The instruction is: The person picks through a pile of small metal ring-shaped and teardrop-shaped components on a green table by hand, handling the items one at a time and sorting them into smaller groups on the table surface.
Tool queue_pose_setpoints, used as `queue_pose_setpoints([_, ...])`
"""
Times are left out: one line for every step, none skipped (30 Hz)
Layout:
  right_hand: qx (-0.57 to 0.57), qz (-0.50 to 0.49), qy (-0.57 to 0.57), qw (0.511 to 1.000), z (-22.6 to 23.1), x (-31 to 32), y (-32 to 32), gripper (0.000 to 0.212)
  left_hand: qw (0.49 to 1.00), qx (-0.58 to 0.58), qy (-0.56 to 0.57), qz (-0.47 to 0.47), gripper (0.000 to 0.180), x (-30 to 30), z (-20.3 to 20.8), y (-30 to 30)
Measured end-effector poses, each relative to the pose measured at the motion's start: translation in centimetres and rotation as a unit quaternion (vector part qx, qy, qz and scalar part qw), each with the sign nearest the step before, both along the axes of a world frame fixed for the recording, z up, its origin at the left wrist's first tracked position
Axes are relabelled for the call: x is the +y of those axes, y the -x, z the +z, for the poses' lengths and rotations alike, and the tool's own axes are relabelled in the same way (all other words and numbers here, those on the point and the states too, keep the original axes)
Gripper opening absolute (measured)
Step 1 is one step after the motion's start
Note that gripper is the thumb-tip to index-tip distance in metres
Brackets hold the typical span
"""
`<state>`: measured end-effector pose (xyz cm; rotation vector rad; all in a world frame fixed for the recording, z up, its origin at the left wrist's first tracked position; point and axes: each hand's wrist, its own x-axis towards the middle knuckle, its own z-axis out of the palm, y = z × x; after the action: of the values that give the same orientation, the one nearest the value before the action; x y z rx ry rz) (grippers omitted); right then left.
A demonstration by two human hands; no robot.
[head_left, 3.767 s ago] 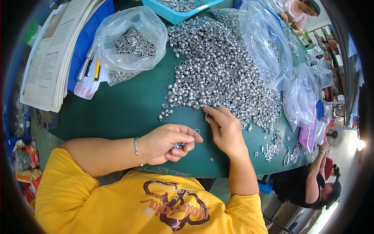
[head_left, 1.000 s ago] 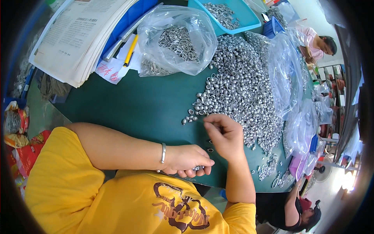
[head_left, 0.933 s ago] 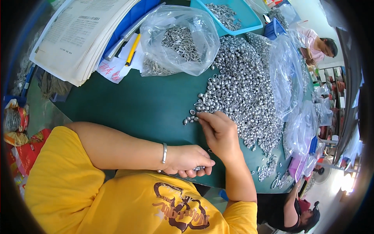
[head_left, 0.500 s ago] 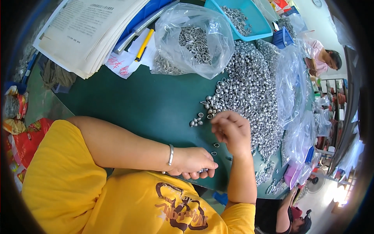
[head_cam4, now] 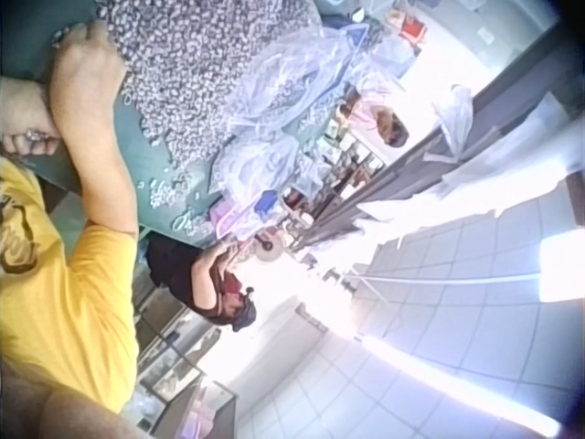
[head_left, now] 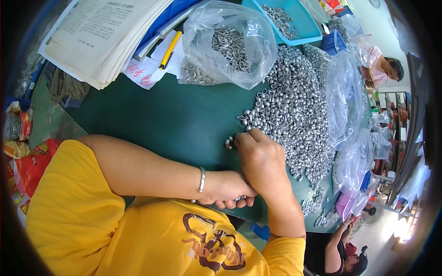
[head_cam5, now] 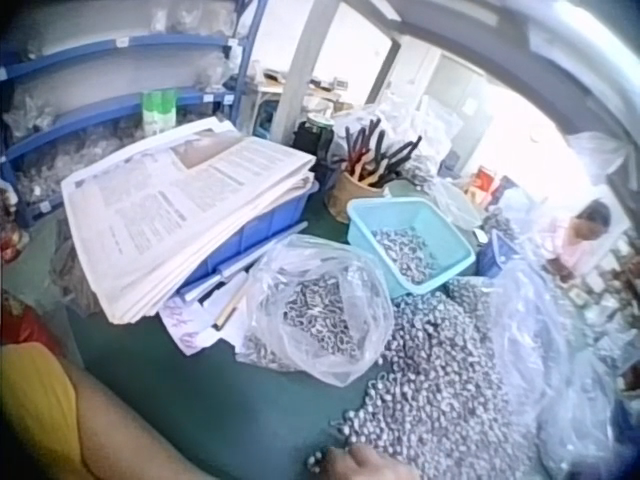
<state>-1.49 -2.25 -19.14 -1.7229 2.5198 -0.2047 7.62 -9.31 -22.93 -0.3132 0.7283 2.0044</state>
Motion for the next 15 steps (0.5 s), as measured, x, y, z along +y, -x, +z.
queue_pose_setpoints([-0.006, -0.007, 0.006, 1.000, -0.4, 0.2, 0.3, 0.010, 1.000, 0.004, 0.002, 0.006, 0.027, 0.1, -0.1, 0.0])
queue_pose_setpoints([-0.013, -0.014, 0.012, 1.000, -0.7, 0.4, 0.4, 0.009, 1.000, 0.008, 0.004, 0.013, 0.027, 0.2, -0.1, 0.0])
queue_pose_setpoints([-0.024, -0.031, 0.032, 0.999, -0.7, 0.5, 0.4, 0.008, 1.000, 0.012, 0.008, 0.011, 0.027, 0.1, -0.1, 0.0])
queue_pose_setpoints([-0.033, -0.039, 0.033, 0.998, -0.8, 0.8, 0.4, 0.009, 1.000, 0.014, 0.010, 0.008, 0.027, 0.1, 0.0, 0.0])
queue_pose_setpoints([-0.041, -0.047, 0.033, 0.998, -0.8, 0.9, 0.5, 0.010, 1.000, 0.017, 0.013, 0.005, 0.028, 0.1, 0.1, 0.0])
queue_pose_setpoints([-0.036, -0.039, 0.036, 0.998, -0.9, 1.0, 0.6, 0.009, 1.000, 0.018, 0.012, 0.006, 0.028, 0.1, 0.1, 0.0])
queue_pose_setpoints([-0.030, -0.032, 0.039, 0.998, -0.9, 0.9, 0.6, 0.008, 1.000, 0.017, 0.011, 0.007, 0.029, 0.1, 0.0, -0.1])
queue_pose_setpoints([-0.025, -0.025, 0.043, 0.998, -0.9, 1.0, 0.7, 0.008, 1.000, 0.017, 0.011, 0.007, 0.029, 0.1, 0.0, -0.1])
queue_pose_setpoints([-0.123, -0.054, 0.078, 0.988, -1.3, 1.2, 0.9, 0.006, 1.000, 0.020, 0.009, 0.008, 0.029, 0.0, 0.0, -0.1])
queue_pose_setpoints([-0.218, -0.082, 0.111, 0.966, -1.8, 1.6, 1.4, 0.005, 1.000, 0.022, 0.007, 0.008, 0.029, 0.0, 0.1, -0.1])
queue_pose_setpoints([-0.312, -0.109, 0.144, 0.933, -2.1, 2.0, 1.9, 0.005, 1.000, 0.025, 0.004, 0.009, 0.029, 0.0, 0.1, -0.2])
queue_pose_setpoints([-0.481, -0.191, 0.167, 0.839, -1.7, 2.7, 2.7, 0.007, 1.000, 0.026, 0.007, 0.006, 0.029, 0.0, 0.2, -0.2])
queue_pose_setpoints([-0.630, -0.264, 0.182, 0.707, -1.2, 3.0, 3.2, 0.008, 1.000, 0.025, 0.010, 0.003, 0.029, 0.1, 0.1, -0.1])
queue_pose_setpoints([-0.695, -0.252, 0.224, 0.636, -1.0, 2.8, 3.4, 0.009, 1.000, 0.024, 0.013, 0.000, 0.029, 0.1, 0.1, 0.0])
queue_pose_setpoints([-0.752, -0.237, 0.263, 0.556, -0.6, 2.5, 3.5, 0.010, 1.000, 0.025, 0.014, 0.001, 0.029, 0.1, 0.1, 0.0])
